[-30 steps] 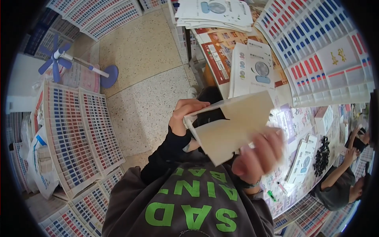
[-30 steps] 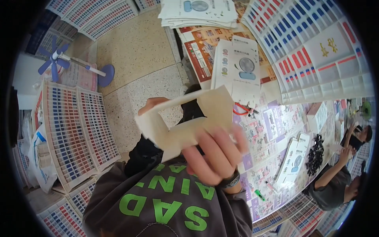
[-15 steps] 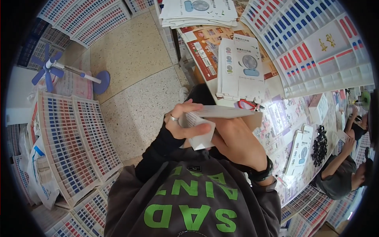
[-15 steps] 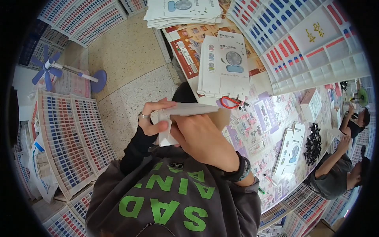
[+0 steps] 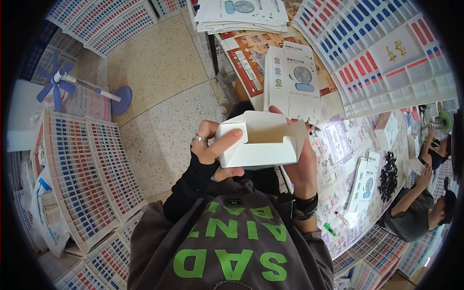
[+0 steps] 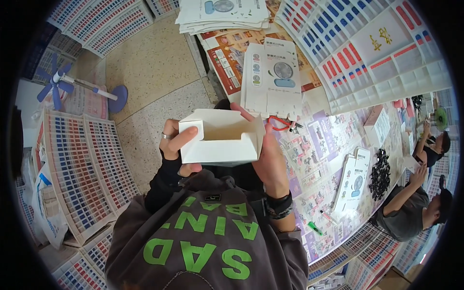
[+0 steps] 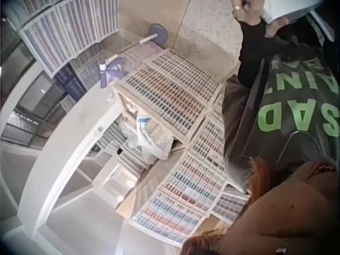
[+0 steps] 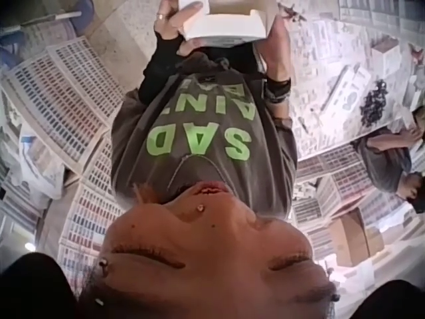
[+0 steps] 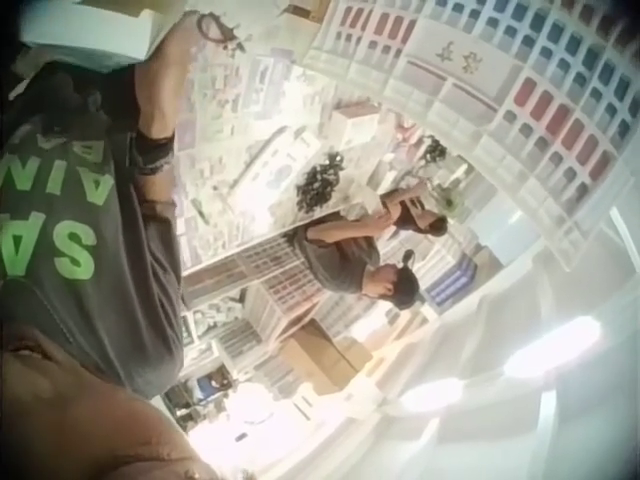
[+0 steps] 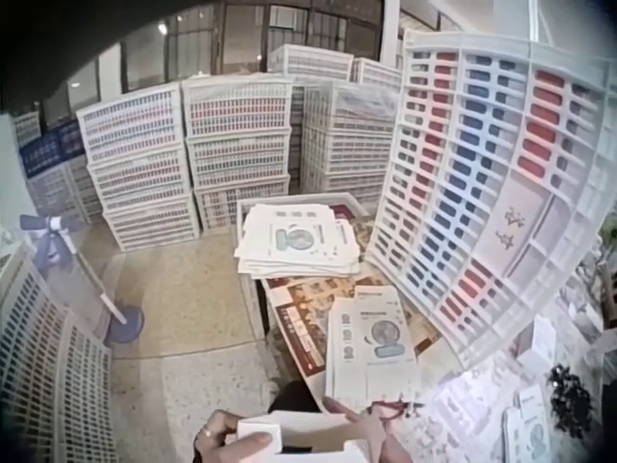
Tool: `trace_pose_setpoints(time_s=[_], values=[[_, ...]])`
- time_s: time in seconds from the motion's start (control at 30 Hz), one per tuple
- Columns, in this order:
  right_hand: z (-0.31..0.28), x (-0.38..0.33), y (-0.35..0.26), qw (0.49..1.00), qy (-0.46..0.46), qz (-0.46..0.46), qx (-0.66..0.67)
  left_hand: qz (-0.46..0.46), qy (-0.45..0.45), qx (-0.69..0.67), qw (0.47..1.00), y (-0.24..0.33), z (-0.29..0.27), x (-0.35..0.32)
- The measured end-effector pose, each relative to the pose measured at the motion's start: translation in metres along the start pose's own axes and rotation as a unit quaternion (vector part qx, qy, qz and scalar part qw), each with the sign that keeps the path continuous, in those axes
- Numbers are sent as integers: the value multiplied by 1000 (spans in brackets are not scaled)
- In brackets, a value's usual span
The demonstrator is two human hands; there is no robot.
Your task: The person folds a white cardboard box by hand, pressing the flaps into place, and then picks up a new flat cardboard sheet to repeat the process.
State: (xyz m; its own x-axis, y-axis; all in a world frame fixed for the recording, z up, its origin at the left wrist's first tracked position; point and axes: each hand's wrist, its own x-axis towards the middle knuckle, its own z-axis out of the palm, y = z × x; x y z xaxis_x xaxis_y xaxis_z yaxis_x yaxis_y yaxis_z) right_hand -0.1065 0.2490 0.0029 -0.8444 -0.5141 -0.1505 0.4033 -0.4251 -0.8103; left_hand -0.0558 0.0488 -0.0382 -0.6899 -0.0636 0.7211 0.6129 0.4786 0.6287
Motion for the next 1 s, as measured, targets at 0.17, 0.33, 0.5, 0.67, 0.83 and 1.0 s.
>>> trace_pose_setpoints(time_s=[0.17, 0.33, 0.5, 0.67, 0.83, 1.0], values=[[4, -8, 7, 997, -14, -64, -38, -19, -43, -31, 998, 4, -10, -5], [1, -9, 10, 991, -93, -88, -40, -75, -36, -89, 993, 15, -22, -4], [8, -14, 4, 993, -101, -44, -28, -69, -32, -93, 993, 17, -21, -19], [21, -16, -2, 996, -59, -28, -65, -55, -17, -89, 994, 17, -20, -20], [19, -15, -2, 990, -87, -40, -101, -54, 14, -61, 997, 19, -14, -29], [20, -11, -5, 990, -94, 60, -91, -52, -14, -20, 998, 22, -18, -32]])
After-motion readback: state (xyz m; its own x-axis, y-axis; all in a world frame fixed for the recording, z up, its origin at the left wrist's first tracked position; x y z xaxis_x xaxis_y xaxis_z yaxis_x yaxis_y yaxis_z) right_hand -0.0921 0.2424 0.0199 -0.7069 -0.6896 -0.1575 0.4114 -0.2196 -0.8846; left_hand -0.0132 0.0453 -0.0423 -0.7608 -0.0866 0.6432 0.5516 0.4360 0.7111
